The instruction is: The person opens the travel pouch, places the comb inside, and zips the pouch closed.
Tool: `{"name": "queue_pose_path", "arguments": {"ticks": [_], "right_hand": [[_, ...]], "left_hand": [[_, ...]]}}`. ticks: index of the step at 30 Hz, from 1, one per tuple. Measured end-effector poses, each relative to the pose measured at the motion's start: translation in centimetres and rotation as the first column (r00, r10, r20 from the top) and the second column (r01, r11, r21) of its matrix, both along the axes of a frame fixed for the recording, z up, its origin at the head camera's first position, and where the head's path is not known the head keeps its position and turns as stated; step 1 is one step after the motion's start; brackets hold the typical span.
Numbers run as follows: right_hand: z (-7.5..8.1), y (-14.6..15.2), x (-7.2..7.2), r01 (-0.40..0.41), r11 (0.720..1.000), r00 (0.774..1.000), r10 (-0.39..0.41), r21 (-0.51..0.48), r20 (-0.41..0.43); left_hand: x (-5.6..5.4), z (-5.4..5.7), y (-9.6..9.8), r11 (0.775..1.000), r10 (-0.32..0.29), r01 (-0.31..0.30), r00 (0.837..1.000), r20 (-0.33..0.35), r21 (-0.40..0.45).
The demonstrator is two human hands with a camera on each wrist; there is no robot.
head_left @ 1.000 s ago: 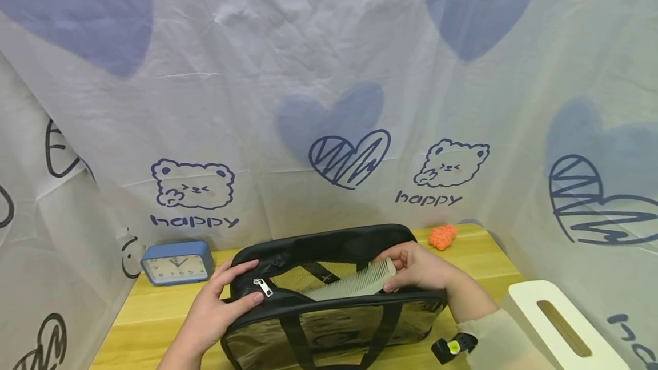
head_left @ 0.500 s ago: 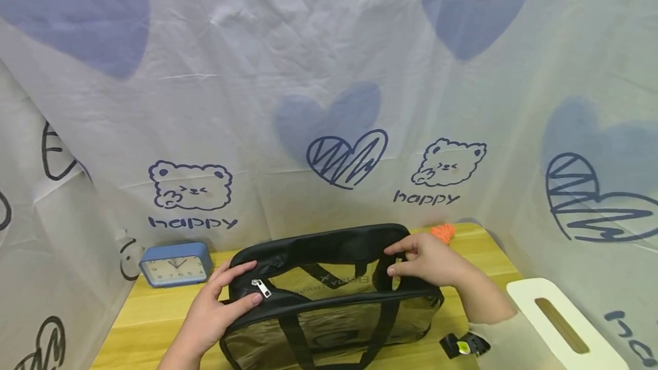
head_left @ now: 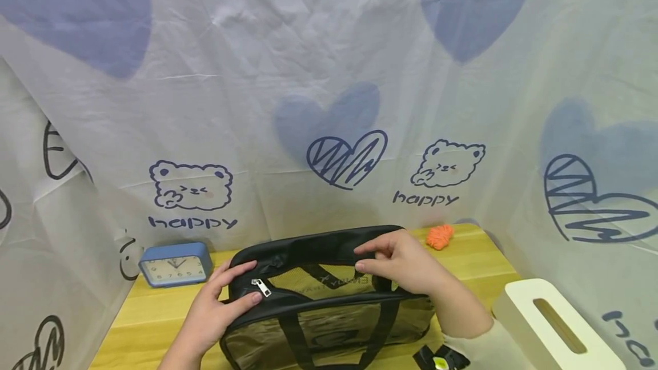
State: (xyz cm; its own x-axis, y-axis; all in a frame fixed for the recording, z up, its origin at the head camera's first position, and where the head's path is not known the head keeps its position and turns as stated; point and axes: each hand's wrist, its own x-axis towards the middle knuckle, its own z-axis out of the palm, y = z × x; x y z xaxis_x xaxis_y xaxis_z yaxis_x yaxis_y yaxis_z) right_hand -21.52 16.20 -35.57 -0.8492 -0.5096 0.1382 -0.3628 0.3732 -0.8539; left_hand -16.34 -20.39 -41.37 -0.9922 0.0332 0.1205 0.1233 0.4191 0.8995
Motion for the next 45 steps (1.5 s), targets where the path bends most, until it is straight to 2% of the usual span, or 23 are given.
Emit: {"name": "queue_pose_path", "arguments": {"ticks": [7,10,13,16,21,25,30,35,41,45], "right_hand": [[1.1,-4.4,0.9,-0.038,0.998,0.999,0.038,-0.050,0.010],[1.2,-6.3,1.4,-0.019,0.994,1.000,0.021,-0.107,0.019],[1.4,-8.2,1.7,0.018,0.994,1.000,-0.017,-0.111,0.011],[1.8,-10.0,2.1,0.035,0.997,0.999,-0.036,-0.065,-0.009],[2.2,-12.4,2.1,0.036,0.995,0.998,-0.032,0.091,-0.046],[2.0,-13.4,1.7,0.071,0.969,0.996,-0.055,0.238,-0.073],[1.6,-14.0,1.4,0.075,0.930,0.994,-0.039,0.359,-0.106],[1.5,-14.5,1.1,0.087,0.893,0.991,-0.032,0.441,-0.129],[1.3,-15.2,0.6,0.052,0.866,0.997,-0.015,0.498,-0.077],[1.1,-15.8,0.4,0.023,0.850,0.999,0.005,0.526,-0.051]], "left_hand": [[-0.1,-0.3,0.2,1.000,0.004,-0.004,1.000,-0.001,0.019],[-0.2,-0.5,0.4,1.000,0.001,-0.001,1.000,-0.008,0.023],[-0.3,-0.5,0.7,1.000,0.002,-0.002,1.000,-0.018,0.022],[-0.4,-0.4,0.7,1.000,0.002,-0.001,0.999,-0.032,0.016],[-0.4,-0.4,0.8,1.000,-0.005,0.006,1.000,-0.031,0.031],[-0.4,-0.4,0.9,0.999,-0.007,0.008,1.000,-0.007,0.036],[-0.2,-0.4,0.9,1.000,0.000,0.000,1.000,0.005,0.030],[-0.3,-0.5,0.6,0.999,0.003,-0.003,1.000,0.002,0.039],[-0.1,-0.7,0.4,0.997,-0.001,0.000,1.000,0.013,0.081],[0.1,-0.7,0.1,0.994,0.022,-0.023,1.000,0.015,0.104]]}}
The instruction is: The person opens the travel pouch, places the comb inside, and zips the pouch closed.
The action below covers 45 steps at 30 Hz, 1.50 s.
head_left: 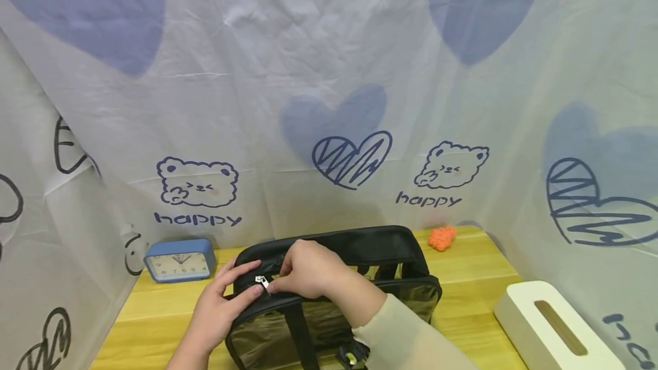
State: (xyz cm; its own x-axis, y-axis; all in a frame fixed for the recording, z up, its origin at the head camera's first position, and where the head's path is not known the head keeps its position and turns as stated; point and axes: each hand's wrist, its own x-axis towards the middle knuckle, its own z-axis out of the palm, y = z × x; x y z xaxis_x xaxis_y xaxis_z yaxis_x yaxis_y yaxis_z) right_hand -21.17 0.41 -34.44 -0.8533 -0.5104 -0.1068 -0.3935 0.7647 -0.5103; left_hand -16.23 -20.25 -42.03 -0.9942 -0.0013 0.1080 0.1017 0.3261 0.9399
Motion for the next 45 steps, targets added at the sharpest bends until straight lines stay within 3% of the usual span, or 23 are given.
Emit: {"name": "queue_pose_path", "arguments": {"ticks": [6,13,19,25,34,41,45], "right_hand": [[-0.1,-1.2,-0.2,-0.040,0.998,0.999,0.039,0.046,0.027],[-0.2,-1.7,0.0,-0.071,0.997,0.997,0.070,0.032,0.015],[0.0,-1.1,0.1,-0.069,0.995,0.998,0.070,-0.066,0.010],[0.3,-0.5,0.4,-0.027,0.976,0.997,0.043,-0.216,0.068],[0.6,-0.2,0.5,0.020,0.932,0.988,0.037,-0.362,0.148],[0.7,-0.4,0.2,0.001,0.940,0.998,0.018,-0.341,0.052],[0.8,-0.3,0.3,0.017,0.944,0.998,0.002,-0.330,0.056]], "left_hand": [[0.2,0.0,-0.2,1.000,0.025,-0.025,1.000,-0.017,0.010],[0.4,-0.2,0.2,0.997,0.046,-0.045,0.999,-0.018,0.060],[0.5,-0.2,0.4,0.992,0.068,-0.066,0.998,-0.017,0.109],[0.6,0.0,0.4,0.995,0.102,-0.101,0.994,-0.030,0.027],[0.7,-0.1,0.6,0.984,0.163,-0.171,0.975,-0.148,-0.045],[0.7,-0.2,1.0,0.980,0.186,-0.196,0.953,-0.239,-0.020],[0.8,-0.3,1.3,0.972,0.222,-0.233,0.934,-0.279,-0.009]]}}
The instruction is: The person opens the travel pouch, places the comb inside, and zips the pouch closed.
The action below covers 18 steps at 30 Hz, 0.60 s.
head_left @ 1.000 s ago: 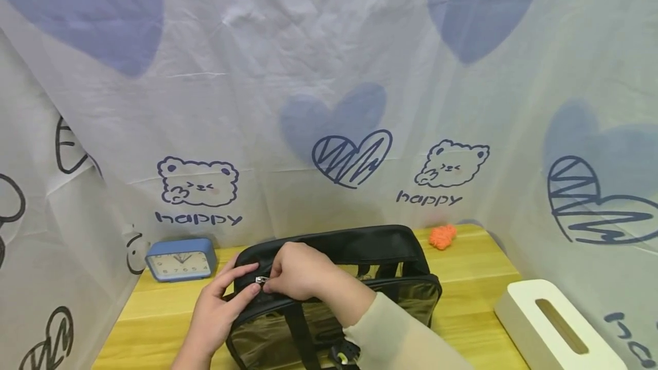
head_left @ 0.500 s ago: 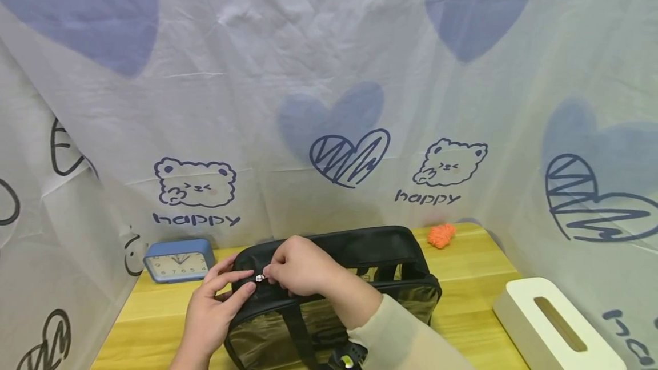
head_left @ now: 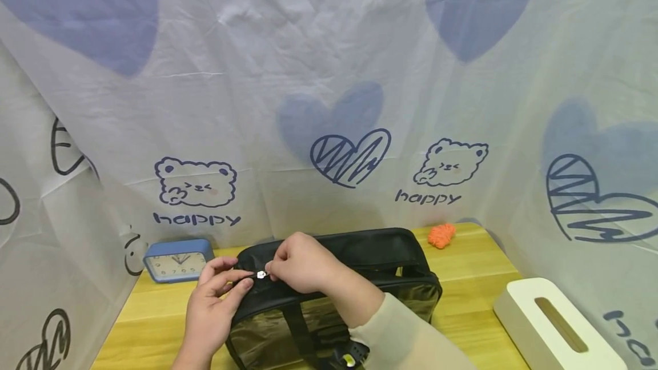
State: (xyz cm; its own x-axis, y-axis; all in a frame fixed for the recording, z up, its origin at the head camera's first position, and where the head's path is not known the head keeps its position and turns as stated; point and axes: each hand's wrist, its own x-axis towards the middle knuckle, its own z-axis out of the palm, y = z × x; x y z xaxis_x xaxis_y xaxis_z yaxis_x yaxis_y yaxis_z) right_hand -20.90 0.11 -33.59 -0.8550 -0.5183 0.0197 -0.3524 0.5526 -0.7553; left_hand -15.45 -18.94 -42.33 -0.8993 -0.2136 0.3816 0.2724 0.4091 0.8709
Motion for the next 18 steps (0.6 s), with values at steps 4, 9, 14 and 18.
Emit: {"name": "queue_pose_path", "arguments": {"ticks": [4,9,14,18], "right_hand": [[0.2,0.4,0.1,0.011,1.000,1.000,-0.011,-0.002,-0.018],[0.2,0.7,0.1,-0.002,1.000,1.000,0.001,-0.029,-0.011],[0.0,0.7,-0.2,-0.011,0.998,1.000,0.010,-0.057,-0.006],[0.0,0.8,-0.3,-0.014,0.997,1.000,0.013,-0.071,-0.008]], "left_hand": [[-0.1,-0.3,0.3,1.000,0.023,-0.021,0.996,-0.084,0.017],[-0.1,-0.7,-0.2,0.993,-0.008,0.014,0.999,-0.047,0.115],[0.6,-2.6,-1.1,0.913,-0.130,0.095,0.990,0.062,0.398],[1.0,-4.4,-1.3,0.808,-0.230,0.146,0.970,0.077,0.570]]}}
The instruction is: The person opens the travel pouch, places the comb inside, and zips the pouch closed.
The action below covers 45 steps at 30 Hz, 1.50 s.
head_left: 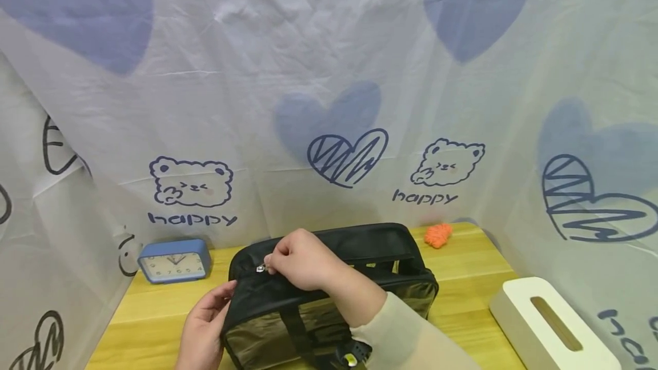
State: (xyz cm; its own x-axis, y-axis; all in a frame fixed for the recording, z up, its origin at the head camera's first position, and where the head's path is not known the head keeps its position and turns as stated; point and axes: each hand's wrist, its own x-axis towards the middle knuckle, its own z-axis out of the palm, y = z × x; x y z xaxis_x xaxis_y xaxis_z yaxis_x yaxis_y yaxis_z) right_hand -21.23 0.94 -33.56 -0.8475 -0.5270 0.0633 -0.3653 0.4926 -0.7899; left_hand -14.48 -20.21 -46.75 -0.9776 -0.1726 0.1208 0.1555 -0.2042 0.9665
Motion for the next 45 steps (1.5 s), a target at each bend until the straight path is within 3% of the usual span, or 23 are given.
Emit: {"name": "queue_pose_path", "arguments": {"ticks": [3,7,13,20,24,26,31,40,45], "right_hand": [[0.0,0.1,0.0,-0.002,1.000,1.000,0.002,-0.010,-0.009],[0.0,0.1,0.0,-0.011,1.000,1.000,0.011,-0.023,-0.003],[0.1,0.2,-0.1,-0.034,0.999,0.998,0.036,-0.036,0.042],[0.0,0.3,-0.1,-0.024,0.999,0.999,0.026,-0.035,0.038],[0.0,0.5,0.0,-0.019,1.000,1.000,0.019,-0.013,0.025],[0.0,0.7,0.1,-0.024,1.000,1.000,0.024,-0.003,0.012],[0.3,1.6,0.1,-0.032,0.999,0.999,0.032,0.002,-0.016],[1.0,4.8,-0.2,-0.034,0.999,0.999,0.033,-0.028,-0.035],[1.4,6.8,-0.4,-0.012,0.999,0.999,0.010,-0.049,-0.053]], "left_hand": [[-0.2,-0.4,-0.1,1.000,-0.020,0.020,0.999,0.040,-0.001],[-0.9,0.4,-0.3,0.980,0.024,-0.015,0.999,0.043,-0.200],[-1.7,1.7,-0.3,0.885,0.097,-0.099,0.995,-0.027,-0.455],[-1.7,2.3,0.3,0.776,0.152,-0.214,0.976,-0.153,-0.593],[-1.4,2.2,0.4,0.739,0.162,-0.289,0.953,-0.256,-0.608],[-1.3,2.1,0.4,0.735,0.165,-0.313,0.943,-0.290,-0.601],[-1.3,1.8,0.4,0.751,0.171,-0.339,0.929,-0.328,-0.567],[-1.4,1.7,0.6,0.814,0.183,-0.316,0.936,-0.301,-0.487],[-1.5,1.7,0.6,0.813,0.189,-0.322,0.934,-0.303,-0.485]]}}
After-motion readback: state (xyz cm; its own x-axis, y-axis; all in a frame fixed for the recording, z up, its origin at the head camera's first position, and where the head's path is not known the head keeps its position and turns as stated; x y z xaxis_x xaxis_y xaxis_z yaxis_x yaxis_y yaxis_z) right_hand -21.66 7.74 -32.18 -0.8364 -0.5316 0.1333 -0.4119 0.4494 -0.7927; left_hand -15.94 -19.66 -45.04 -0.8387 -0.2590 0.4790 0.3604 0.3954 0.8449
